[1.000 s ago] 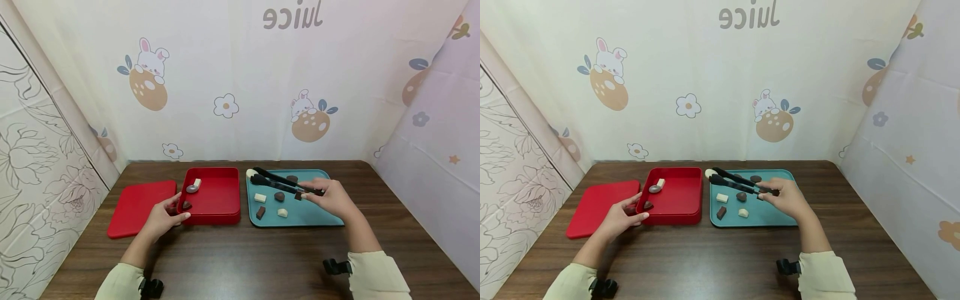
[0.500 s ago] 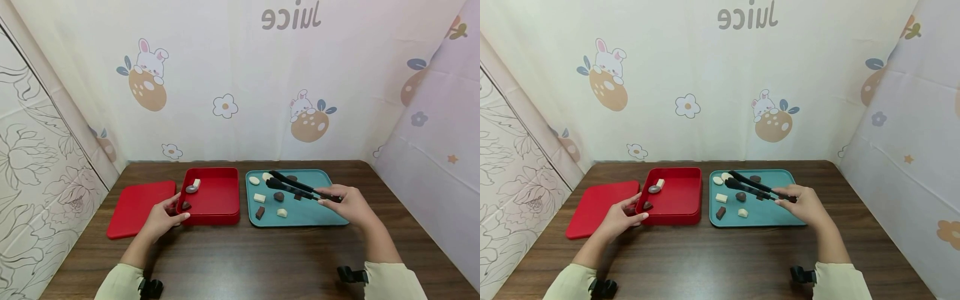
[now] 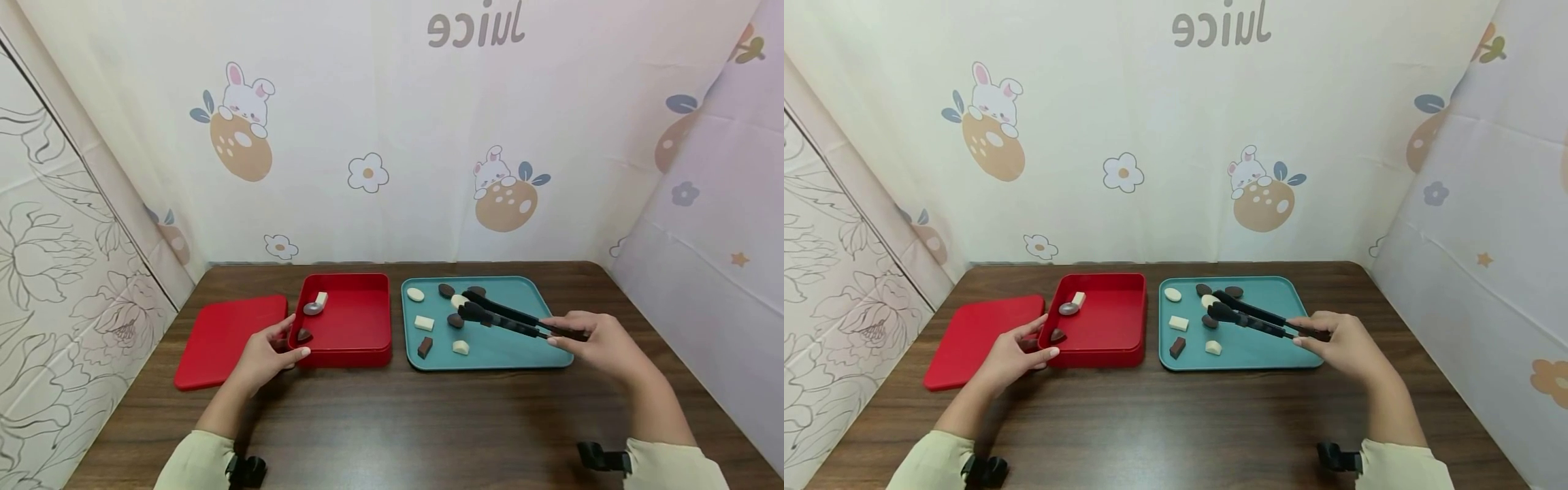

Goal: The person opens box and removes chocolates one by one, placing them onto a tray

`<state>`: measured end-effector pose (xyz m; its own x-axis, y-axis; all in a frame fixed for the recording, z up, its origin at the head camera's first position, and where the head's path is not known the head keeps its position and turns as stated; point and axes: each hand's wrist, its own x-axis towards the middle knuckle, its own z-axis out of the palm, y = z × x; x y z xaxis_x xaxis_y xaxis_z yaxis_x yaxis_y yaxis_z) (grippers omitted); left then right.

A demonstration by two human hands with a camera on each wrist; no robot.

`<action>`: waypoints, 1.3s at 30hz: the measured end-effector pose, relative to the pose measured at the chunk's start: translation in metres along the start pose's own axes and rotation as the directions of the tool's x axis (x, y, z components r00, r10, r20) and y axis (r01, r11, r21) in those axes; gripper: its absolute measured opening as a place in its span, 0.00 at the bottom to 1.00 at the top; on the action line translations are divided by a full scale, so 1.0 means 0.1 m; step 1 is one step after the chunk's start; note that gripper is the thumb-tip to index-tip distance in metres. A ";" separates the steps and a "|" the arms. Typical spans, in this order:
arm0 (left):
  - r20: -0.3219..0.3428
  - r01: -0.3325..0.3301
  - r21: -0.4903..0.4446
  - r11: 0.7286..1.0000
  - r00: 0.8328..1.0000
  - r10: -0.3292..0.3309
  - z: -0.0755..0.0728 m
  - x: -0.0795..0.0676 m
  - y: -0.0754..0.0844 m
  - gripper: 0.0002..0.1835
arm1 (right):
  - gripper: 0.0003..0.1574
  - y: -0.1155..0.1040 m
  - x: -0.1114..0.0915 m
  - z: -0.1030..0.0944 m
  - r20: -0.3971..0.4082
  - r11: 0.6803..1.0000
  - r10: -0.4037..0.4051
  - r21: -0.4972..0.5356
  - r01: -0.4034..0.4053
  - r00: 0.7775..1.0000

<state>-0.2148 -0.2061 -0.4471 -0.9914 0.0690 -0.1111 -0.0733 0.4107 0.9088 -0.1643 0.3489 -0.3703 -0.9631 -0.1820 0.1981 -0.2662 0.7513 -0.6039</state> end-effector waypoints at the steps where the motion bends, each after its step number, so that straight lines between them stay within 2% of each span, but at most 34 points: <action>1: 0.001 0.000 0.000 1.000 1.000 0.000 0.00 0.00 0.00 0.46 | 0.20 0.02 -0.01 -0.01 0.005 1.000 0.003 -0.003 -0.003 1.000; 17: -0.001 0.016 -0.005 1.000 1.000 -0.016 0.01 0.00 0.00 0.47 | 0.22 0.21 -0.17 -0.18 0.104 0.982 0.101 -0.168 -0.083 0.989; 28: 0.001 0.015 -0.003 1.000 1.000 -0.015 0.00 -0.01 0.01 0.47 | 0.20 0.28 -0.20 -0.25 0.200 0.976 0.146 -0.187 -0.108 0.969; 39: 0.005 0.013 -0.016 1.000 1.000 -0.013 0.00 0.00 0.00 0.47 | 0.20 0.27 -0.19 -0.28 0.240 0.974 0.164 -0.191 -0.119 0.957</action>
<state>-0.2146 -0.2062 -0.4469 -0.9898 0.0682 -0.1252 -0.0882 0.3972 0.9135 -0.1516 0.3905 -0.3685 -0.9745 -0.2030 -0.0954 -0.1369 0.8751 -0.4643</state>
